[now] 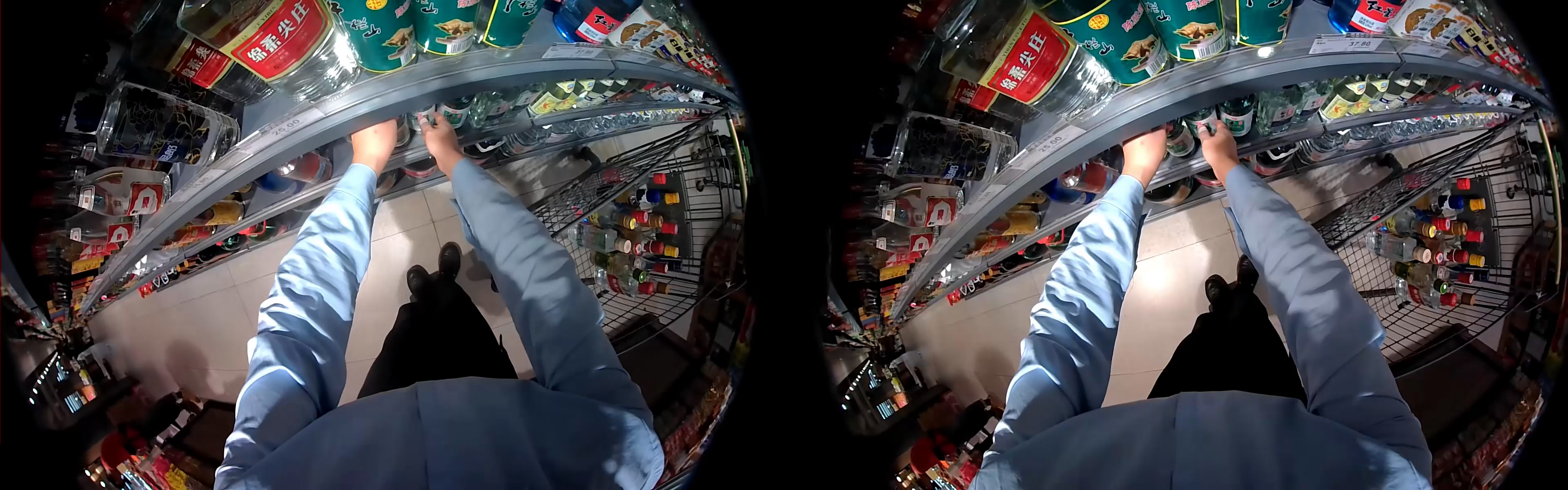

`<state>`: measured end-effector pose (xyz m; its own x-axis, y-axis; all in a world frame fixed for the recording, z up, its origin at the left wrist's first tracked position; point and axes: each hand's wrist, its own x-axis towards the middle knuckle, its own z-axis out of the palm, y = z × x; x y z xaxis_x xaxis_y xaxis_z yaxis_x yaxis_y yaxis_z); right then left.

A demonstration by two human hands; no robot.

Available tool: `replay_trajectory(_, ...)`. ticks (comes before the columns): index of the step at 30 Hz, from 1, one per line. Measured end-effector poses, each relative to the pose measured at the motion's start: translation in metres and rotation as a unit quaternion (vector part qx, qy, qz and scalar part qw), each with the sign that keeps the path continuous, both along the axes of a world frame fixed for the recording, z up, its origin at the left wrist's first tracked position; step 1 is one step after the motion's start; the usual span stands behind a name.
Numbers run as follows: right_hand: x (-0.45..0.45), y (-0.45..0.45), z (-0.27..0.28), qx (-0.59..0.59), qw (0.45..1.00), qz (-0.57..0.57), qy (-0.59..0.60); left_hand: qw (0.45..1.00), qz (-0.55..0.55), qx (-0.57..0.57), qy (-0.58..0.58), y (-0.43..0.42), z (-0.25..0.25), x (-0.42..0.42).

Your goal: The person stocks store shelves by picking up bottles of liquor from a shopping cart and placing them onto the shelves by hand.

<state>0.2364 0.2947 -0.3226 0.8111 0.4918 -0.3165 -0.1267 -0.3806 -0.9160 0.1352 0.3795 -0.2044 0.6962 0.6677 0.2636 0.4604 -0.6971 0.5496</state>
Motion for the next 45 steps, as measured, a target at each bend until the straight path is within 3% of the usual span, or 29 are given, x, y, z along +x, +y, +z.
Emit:
replay_trajectory(3,0.000,0.014,-0.027,0.058,0.997,-0.037,0.018,0.999,0.014,0.011,-0.042,-0.008,-0.002,-0.002)
replay_trajectory(5,-0.003,0.012,0.011,0.122,0.969,-0.050,0.210,0.999,0.008,0.008,-0.040,-0.005,-0.004,-0.002)
replay_trajectory(13,-0.004,0.012,0.027,0.166,0.937,-0.115,0.284,0.995,0.008,-0.084,-0.055,-0.009,0.009,-0.006)
replay_trajectory(21,0.003,0.012,0.021,0.184,0.943,-0.046,0.272,0.997,-0.061,0.028,0.036,0.003,0.001,-0.005)
replay_trajectory(22,0.005,0.012,0.018,0.184,0.945,-0.035,0.266,0.998,-0.046,-0.031,0.036,0.004,-0.003,-0.004)
replay_trajectory(25,0.005,0.012,0.015,0.195,0.944,-0.033,0.262,0.996,-0.059,-0.060,-0.021,0.005,-0.001,-0.003)
replay_trajectory(31,0.004,0.010,0.017,0.202,0.942,-0.039,0.265,0.996,-0.091,-0.005,-0.022,0.010,-0.010,-0.002)
replay_trajectory(37,0.004,0.004,0.018,0.173,0.953,-0.004,0.249,0.970,-0.007,-0.232,-0.078,0.000,-0.012,0.004)
replay_trajectory(40,-0.005,-0.004,0.025,0.166,0.964,0.033,0.206,0.982,-0.022,-0.186,-0.037,0.006,-0.016,0.003)
replay_trajectory(43,-0.016,-0.012,0.036,0.154,0.976,0.061,0.142,0.983,-0.046,-0.156,-0.082,0.004,-0.019,0.004)
replay_trajectory(45,-0.016,-0.007,0.012,0.137,0.983,0.078,0.091,0.972,-0.046,-0.206,-0.105,0.005,-0.020,0.004)
